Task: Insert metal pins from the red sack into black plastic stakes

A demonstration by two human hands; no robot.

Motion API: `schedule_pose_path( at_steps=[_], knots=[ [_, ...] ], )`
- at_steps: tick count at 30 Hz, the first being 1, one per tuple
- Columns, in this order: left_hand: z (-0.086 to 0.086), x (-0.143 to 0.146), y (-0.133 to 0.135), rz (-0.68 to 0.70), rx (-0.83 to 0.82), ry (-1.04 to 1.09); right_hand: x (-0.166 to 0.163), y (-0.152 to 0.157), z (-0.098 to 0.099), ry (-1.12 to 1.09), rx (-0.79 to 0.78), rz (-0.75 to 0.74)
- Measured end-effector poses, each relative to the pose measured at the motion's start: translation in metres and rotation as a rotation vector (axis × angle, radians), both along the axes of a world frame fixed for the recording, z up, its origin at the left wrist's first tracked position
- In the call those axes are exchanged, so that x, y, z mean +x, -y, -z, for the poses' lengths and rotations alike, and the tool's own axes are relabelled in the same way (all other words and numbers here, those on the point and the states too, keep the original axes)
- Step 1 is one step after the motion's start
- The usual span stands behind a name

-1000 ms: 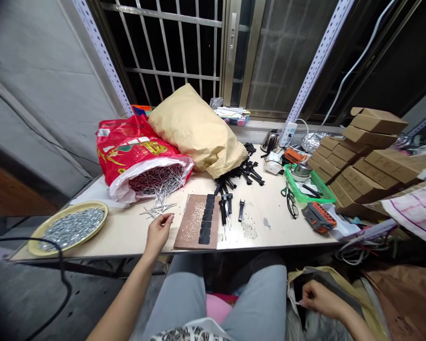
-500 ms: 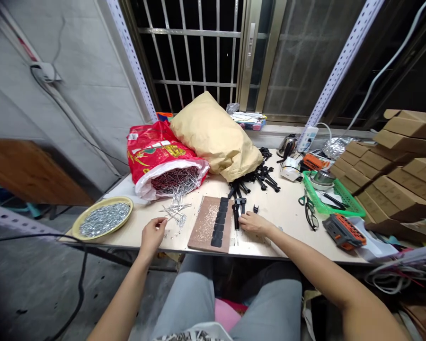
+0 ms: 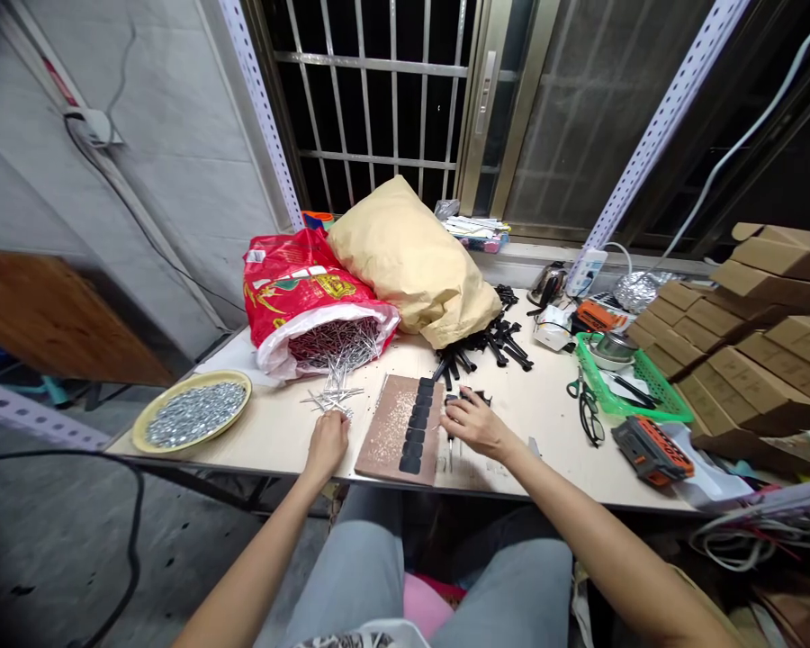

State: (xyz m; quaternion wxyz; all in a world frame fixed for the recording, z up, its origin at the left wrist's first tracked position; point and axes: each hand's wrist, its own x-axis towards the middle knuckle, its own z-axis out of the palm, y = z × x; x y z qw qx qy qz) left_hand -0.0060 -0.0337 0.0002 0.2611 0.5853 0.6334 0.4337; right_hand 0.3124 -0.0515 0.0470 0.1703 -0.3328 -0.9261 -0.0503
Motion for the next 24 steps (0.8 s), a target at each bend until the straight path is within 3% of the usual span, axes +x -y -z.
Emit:
schedule_pose_path(
  at_steps=[3, 8, 10, 17, 24],
  knots=[
    [-0.007, 0.009, 0.001, 0.009, -0.032, 0.132, -0.039, 0.01, -0.005, -0.074, -0.027, 0.093],
    [-0.031, 0.039, 0.011, 0.091, -0.115, 0.789, -0.104, 0.019, -0.018, -0.182, -0.138, 0.242],
    [-0.038, 0.048, 0.017, 0.089, -0.129, 0.919, -0.117, 0.02, -0.024, -0.174, -0.139, 0.311],
    [-0.04, 0.061, 0.024, 0.084, -0.113, 1.037, -0.118, 0.025, -0.031, -0.096, -0.102, 0.382],
    [-0.037, 0.064, 0.025, 0.082, -0.038, 0.922, -0.116, 0.026, -0.03, -0.084, -0.116, 0.394]
  ],
)
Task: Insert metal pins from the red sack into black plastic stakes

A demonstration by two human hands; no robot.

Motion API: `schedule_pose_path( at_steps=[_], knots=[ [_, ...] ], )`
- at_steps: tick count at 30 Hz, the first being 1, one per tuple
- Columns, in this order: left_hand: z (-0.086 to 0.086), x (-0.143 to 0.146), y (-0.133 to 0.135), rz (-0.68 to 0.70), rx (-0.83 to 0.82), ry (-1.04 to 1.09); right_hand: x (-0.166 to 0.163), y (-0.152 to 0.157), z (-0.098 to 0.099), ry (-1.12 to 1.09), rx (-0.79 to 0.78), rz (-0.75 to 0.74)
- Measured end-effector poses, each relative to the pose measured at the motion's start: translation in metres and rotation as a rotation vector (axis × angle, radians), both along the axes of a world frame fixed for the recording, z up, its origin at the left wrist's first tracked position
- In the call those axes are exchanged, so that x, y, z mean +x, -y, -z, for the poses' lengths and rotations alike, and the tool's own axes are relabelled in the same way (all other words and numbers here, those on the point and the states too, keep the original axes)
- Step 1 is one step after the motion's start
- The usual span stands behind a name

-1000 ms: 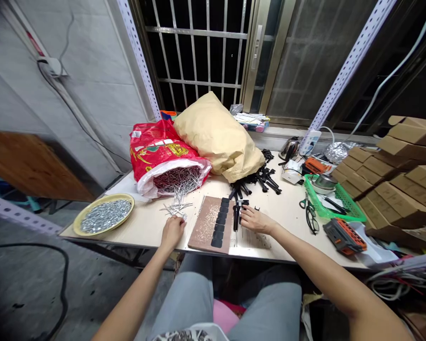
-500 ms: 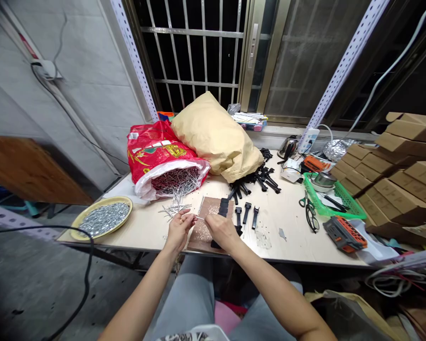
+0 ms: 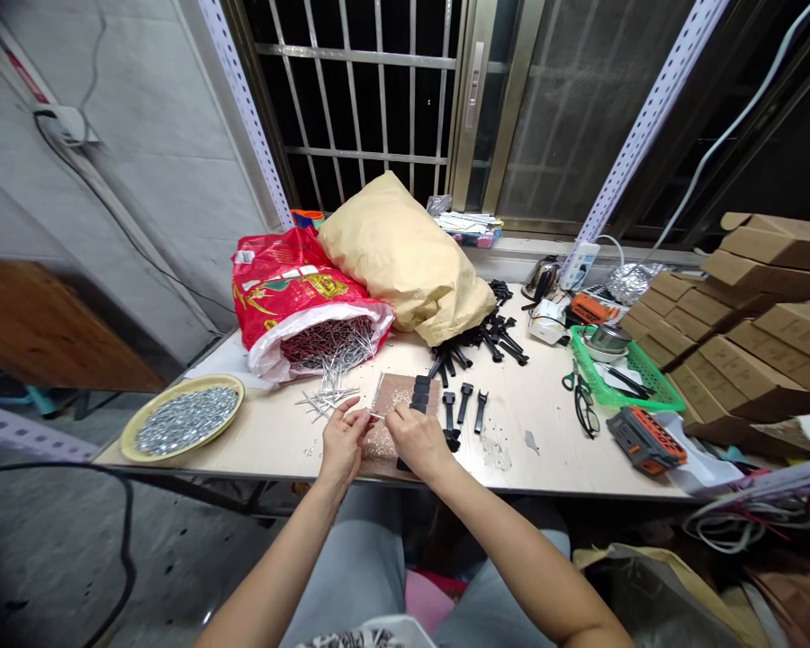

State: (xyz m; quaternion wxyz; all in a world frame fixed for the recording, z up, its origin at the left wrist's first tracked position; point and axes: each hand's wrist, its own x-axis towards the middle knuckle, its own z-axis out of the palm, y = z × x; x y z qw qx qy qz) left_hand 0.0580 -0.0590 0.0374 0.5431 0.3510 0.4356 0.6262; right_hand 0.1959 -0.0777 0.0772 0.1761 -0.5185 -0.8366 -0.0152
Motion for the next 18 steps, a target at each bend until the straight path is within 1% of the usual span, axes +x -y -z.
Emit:
schedule_pose_path(
  at_steps=[5, 7, 11, 14, 16, 18],
  knots=[
    [0.0, -0.003, 0.003, -0.001, 0.1, -0.123, 0.002, -0.001, 0.002, 0.009, -0.023, 0.013],
    [-0.001, -0.003, 0.004, 0.016, 0.113, -0.144, 0.004, -0.001, 0.002, -0.05, -0.064, 0.003],
    [0.0, -0.002, 0.004, 0.064, 0.134, -0.175, 0.011, 0.001, 0.005, -0.245, -0.142, -0.04],
    [0.008, 0.001, 0.002, 0.154, 0.142, -0.216, 0.019, -0.001, 0.012, -0.29, -0.199, -0.045],
    [0.017, 0.003, 0.001, 0.217, 0.138, -0.28, 0.027, -0.006, 0.021, -0.251, -0.213, -0.02],
    [0.027, 0.004, 0.0, 0.232, 0.127, -0.389, 0.036, -0.014, 0.032, -0.175, -0.199, 0.035]
  ],
)
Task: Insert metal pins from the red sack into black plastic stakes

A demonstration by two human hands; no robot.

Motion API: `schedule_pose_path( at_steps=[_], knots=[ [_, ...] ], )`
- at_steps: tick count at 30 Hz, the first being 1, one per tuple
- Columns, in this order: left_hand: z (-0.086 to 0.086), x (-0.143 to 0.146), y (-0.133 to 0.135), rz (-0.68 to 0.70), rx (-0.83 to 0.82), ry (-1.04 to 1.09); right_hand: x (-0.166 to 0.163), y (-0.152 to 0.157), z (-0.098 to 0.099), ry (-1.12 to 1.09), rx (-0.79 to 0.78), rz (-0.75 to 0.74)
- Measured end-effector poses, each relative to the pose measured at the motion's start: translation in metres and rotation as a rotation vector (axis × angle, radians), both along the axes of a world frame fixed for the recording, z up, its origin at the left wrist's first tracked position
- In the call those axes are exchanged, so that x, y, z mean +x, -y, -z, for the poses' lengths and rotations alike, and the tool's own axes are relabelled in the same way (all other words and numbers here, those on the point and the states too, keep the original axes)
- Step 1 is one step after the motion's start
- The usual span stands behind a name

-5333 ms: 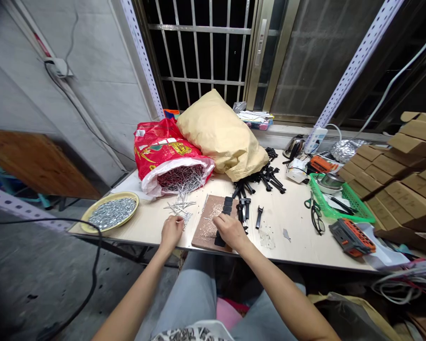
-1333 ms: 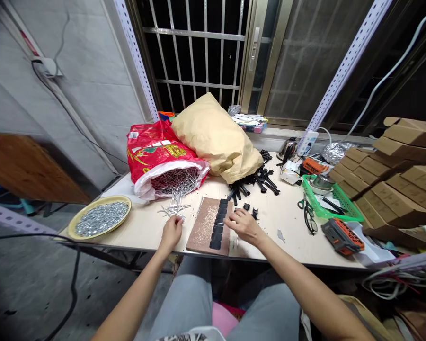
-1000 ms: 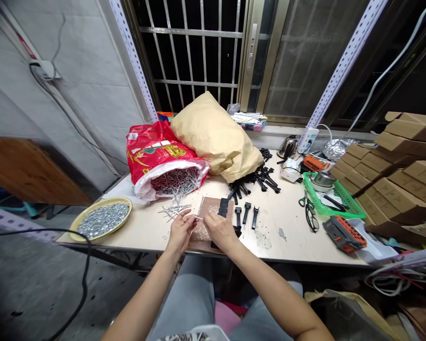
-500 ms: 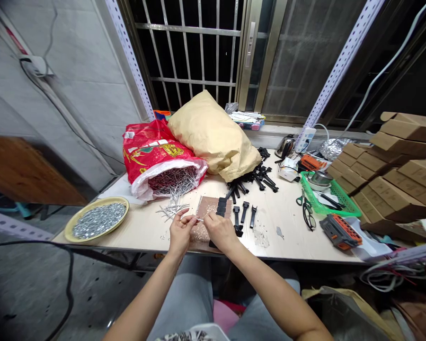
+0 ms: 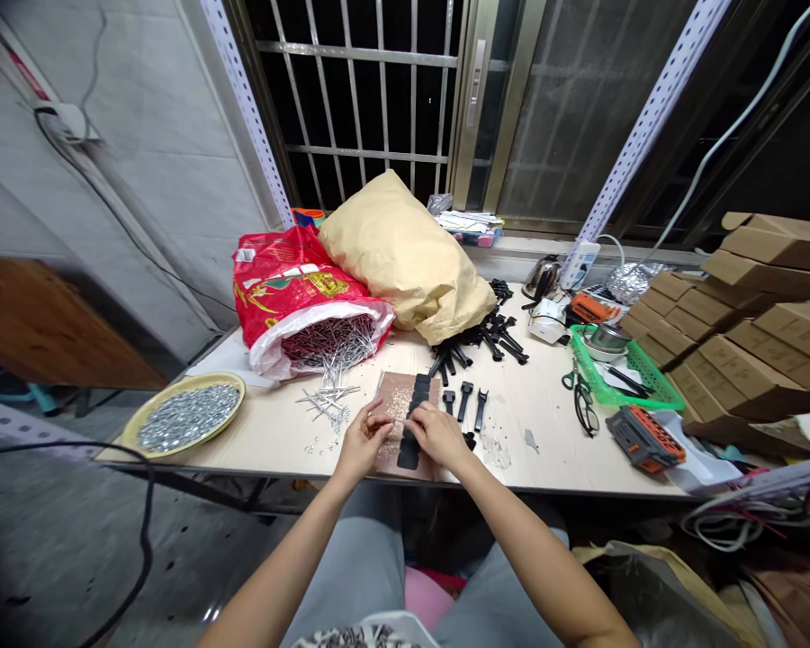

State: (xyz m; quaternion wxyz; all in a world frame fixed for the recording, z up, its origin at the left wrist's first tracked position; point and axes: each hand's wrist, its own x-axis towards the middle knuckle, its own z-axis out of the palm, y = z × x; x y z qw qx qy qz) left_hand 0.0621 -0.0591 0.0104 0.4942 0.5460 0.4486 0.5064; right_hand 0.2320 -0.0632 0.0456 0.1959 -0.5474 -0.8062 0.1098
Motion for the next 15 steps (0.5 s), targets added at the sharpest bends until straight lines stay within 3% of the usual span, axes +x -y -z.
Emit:
schedule_pose_path(
  at_steps=[3, 6, 11, 15],
  knots=[
    [0.01, -0.003, -0.001, -0.069, 0.007, -0.157, 0.012, -0.009, 0.017, 0.151, 0.007, 0.083],
    [0.009, -0.011, -0.001, -0.136, 0.027, -0.219, 0.019, -0.007, 0.028, 0.266, 0.03, 0.111],
    [-0.001, -0.022, -0.002, -0.19, 0.03, -0.225, 0.019, 0.006, 0.03, 0.29, 0.063, -0.162],
    [-0.002, -0.018, -0.001, -0.173, 0.043, -0.227, 0.017, -0.001, 0.025, 0.249, 0.059, -0.011]
  ],
)
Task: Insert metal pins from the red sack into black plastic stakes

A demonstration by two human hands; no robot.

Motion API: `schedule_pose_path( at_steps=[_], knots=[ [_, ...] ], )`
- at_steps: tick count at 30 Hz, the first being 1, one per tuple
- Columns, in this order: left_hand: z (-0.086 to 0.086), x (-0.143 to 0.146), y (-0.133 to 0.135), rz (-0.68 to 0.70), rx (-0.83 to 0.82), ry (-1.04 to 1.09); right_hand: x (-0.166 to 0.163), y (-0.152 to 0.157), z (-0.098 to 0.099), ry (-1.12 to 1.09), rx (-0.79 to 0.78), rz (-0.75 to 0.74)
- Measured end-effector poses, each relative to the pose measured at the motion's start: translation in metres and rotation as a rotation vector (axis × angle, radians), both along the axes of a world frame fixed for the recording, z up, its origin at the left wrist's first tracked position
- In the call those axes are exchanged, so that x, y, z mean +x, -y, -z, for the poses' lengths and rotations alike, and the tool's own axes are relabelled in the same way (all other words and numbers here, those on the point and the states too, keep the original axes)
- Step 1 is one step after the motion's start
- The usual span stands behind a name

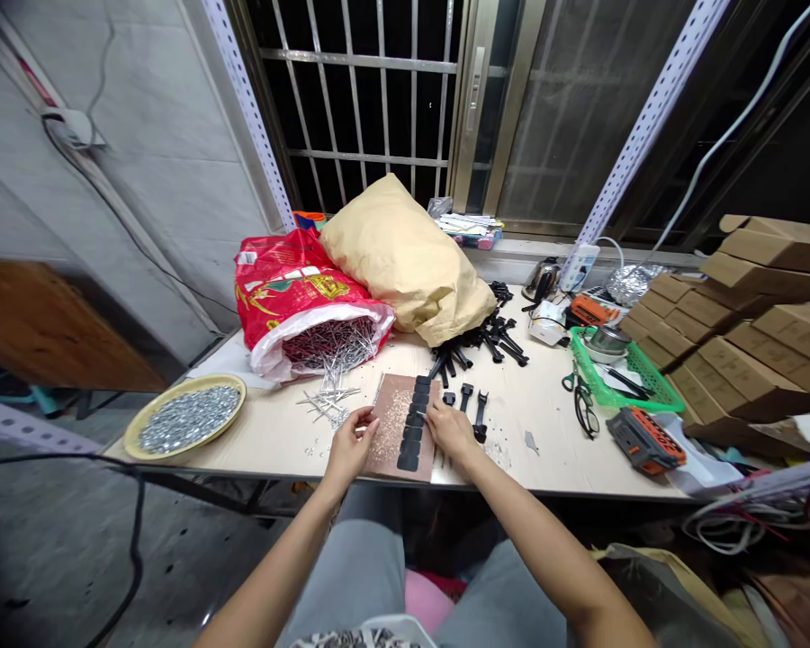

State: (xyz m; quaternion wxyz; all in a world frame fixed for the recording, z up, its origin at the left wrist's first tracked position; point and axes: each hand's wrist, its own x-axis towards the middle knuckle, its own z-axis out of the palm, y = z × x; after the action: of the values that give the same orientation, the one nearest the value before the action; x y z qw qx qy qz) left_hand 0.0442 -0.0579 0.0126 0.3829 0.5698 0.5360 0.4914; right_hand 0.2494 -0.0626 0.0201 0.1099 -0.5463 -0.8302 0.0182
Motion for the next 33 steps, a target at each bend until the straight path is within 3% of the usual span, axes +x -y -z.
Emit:
schedule_pose_path(
  at_steps=[4, 8, 10, 12, 15, 18, 23, 33],
  knots=[
    [-0.002, 0.001, 0.002, 0.014, 0.008, -0.019, 0.0, -0.006, 0.001, -0.02, -0.026, -0.184],
    [-0.005, -0.001, 0.003, 0.0, -0.002, -0.038, 0.002, -0.008, 0.0, -0.098, 0.02, -0.085],
    [-0.004, 0.002, 0.004, 0.046, -0.022, -0.006, 0.001, -0.004, -0.001, -0.139, 0.032, -0.131],
    [-0.001, 0.009, 0.005, 0.103, -0.099, 0.073, -0.003, 0.004, -0.003, -0.203, 0.063, -0.182],
    [0.003, 0.021, 0.008, 0.161, -0.266, 0.261, -0.01, 0.016, -0.005, -0.275, 0.131, -0.157],
    [0.004, 0.03, 0.011, 0.169, -0.332, 0.405, -0.015, 0.023, -0.007, -0.289, 0.165, -0.142],
    [0.001, 0.033, 0.014, 0.117, -0.336, 0.497, -0.013, 0.027, -0.011, -0.347, 0.187, -0.138],
    [-0.015, 0.036, 0.018, 0.095, -0.188, 0.392, -0.014, 0.037, -0.019, -0.229, 0.334, -0.138]
  ],
)
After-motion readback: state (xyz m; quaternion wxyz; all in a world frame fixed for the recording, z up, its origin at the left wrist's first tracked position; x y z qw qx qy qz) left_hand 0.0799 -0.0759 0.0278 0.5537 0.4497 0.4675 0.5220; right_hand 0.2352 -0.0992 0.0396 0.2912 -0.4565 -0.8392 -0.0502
